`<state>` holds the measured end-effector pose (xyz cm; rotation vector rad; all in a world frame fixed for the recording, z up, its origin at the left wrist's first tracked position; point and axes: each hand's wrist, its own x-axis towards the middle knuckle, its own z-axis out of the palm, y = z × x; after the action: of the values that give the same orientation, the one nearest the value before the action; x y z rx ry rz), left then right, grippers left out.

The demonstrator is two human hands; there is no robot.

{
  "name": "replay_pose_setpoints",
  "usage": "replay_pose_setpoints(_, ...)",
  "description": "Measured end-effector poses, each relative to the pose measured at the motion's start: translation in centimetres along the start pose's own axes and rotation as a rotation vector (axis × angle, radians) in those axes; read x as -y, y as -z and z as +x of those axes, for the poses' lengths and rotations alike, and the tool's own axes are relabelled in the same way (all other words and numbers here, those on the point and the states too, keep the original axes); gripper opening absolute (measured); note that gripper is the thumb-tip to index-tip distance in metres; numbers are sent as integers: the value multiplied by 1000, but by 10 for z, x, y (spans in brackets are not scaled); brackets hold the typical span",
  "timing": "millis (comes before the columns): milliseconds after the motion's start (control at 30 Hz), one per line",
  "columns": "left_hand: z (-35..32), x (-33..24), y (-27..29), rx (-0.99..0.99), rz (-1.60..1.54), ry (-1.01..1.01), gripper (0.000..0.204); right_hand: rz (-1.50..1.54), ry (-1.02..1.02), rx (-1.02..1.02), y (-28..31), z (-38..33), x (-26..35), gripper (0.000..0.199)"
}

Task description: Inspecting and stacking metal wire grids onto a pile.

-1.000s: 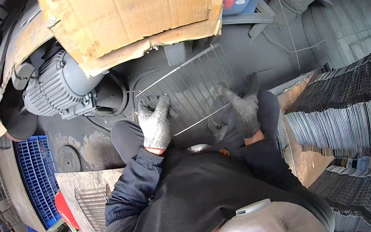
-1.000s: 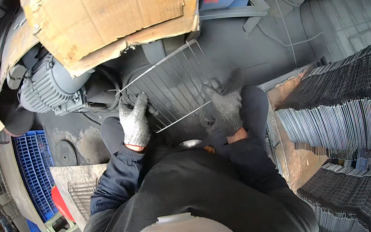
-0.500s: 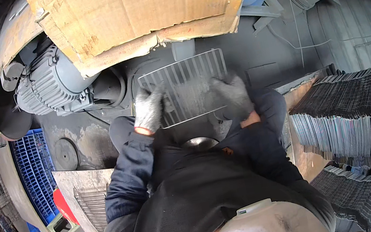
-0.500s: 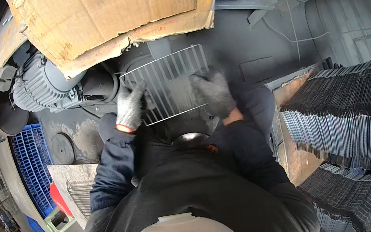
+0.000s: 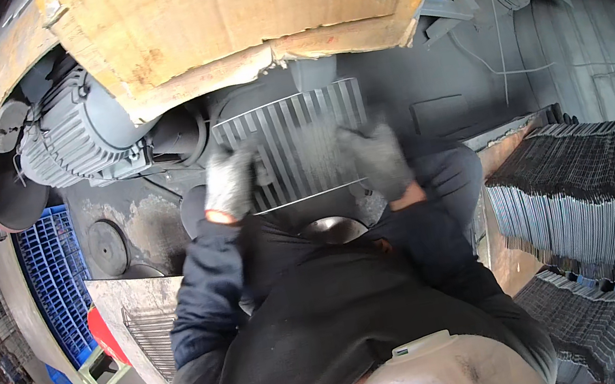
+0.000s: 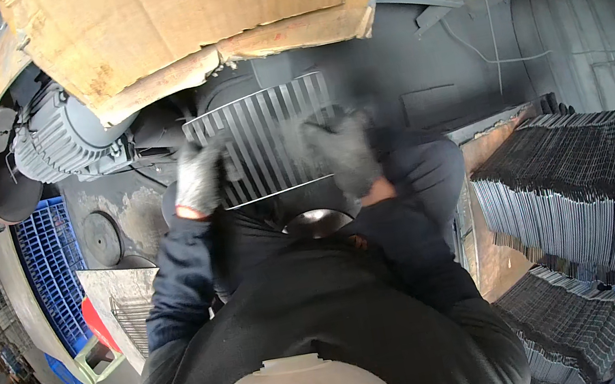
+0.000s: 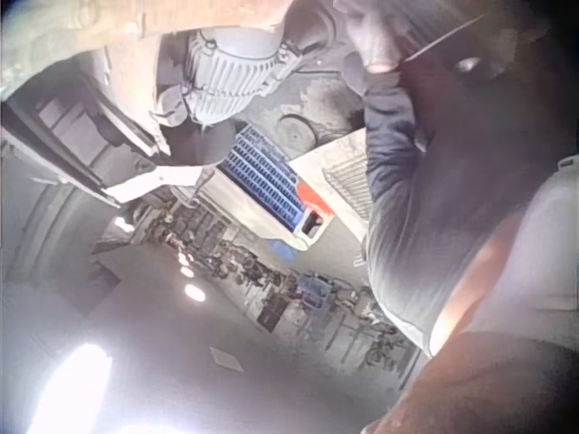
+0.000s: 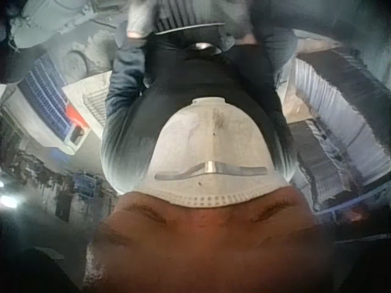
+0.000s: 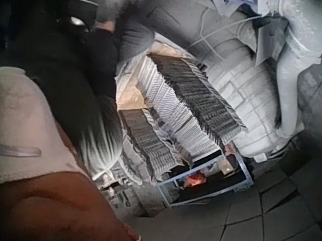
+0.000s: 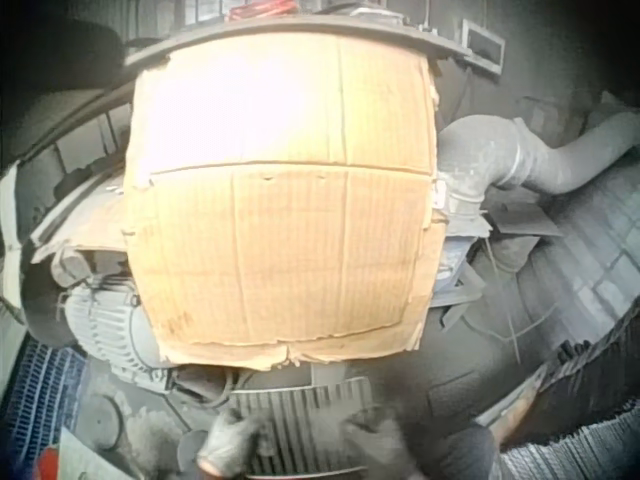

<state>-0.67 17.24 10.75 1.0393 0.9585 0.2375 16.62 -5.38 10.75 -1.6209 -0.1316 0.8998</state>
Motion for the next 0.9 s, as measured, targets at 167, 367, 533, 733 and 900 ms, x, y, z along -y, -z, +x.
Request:
replay_pose_setpoints(167,5,-3,-31,69,82,0,32,104,59,-78,20,-20,18,25)
replay_pose_setpoints(367,-2,-17,-70,115,195,28,32,104,69,-40,54,-38,57,38)
replay_pose_setpoints(533,-2,-24,36,54,-155,110,11,-11,-31,121,-2,-10,33,40)
replay_pose_setpoints(733,17,-11,-59,399,341,-135,19,99,98,-97,67,-50,60,34)
replay_pose_setpoints(900,3,-17,-68,274,16,80,22,-1,40,-124,60,-48,76,39)
